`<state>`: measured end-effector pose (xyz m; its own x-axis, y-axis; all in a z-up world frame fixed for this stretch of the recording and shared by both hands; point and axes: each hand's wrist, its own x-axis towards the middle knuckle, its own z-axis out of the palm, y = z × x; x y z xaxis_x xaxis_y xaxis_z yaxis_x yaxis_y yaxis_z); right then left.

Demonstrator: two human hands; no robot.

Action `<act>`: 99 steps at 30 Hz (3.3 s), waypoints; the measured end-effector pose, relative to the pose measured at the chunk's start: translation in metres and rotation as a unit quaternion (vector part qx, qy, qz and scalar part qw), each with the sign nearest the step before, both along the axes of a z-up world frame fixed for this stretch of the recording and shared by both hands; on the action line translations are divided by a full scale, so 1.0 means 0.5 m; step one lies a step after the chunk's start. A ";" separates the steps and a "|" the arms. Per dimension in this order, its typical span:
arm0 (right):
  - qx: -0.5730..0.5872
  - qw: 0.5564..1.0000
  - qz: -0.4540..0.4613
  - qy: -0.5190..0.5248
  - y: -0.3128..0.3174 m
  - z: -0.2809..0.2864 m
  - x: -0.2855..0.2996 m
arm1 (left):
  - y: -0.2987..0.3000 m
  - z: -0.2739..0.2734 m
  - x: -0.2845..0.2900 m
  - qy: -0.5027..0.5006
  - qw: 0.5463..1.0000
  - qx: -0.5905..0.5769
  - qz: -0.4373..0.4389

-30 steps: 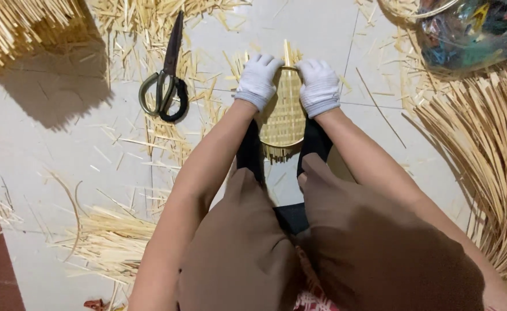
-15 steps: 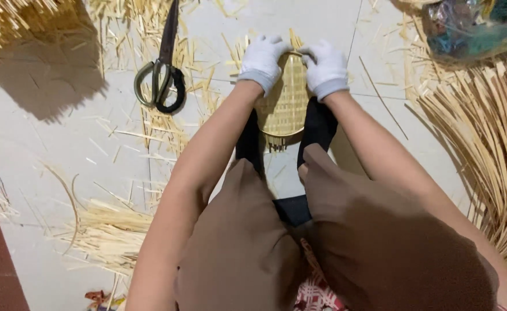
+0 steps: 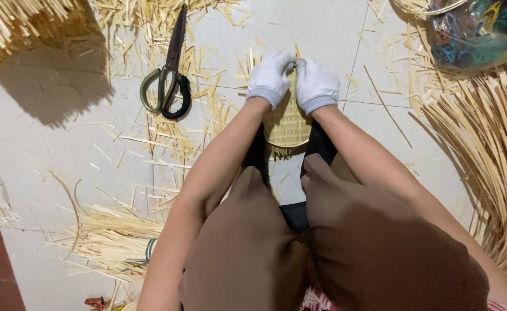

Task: Attaching a bamboo rim to a woven base and trimming the excess strips using scissors.

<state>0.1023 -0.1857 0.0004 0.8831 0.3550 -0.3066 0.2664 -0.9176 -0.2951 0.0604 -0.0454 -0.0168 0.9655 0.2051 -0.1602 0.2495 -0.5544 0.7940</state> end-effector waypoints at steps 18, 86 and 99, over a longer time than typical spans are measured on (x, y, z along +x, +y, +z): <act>-0.009 0.997 0.054 0.061 0.001 -0.014 0.030 | 0.005 -0.054 0.064 0.157 0.987 -0.020 -0.010; -0.069 0.961 0.264 0.045 0.153 0.004 0.049 | -0.105 -0.070 -0.313 0.376 0.703 -0.533 0.281; 0.116 0.984 -0.109 0.079 -0.181 -0.194 -0.014 | 0.094 -0.189 -0.122 0.228 0.939 -0.227 0.124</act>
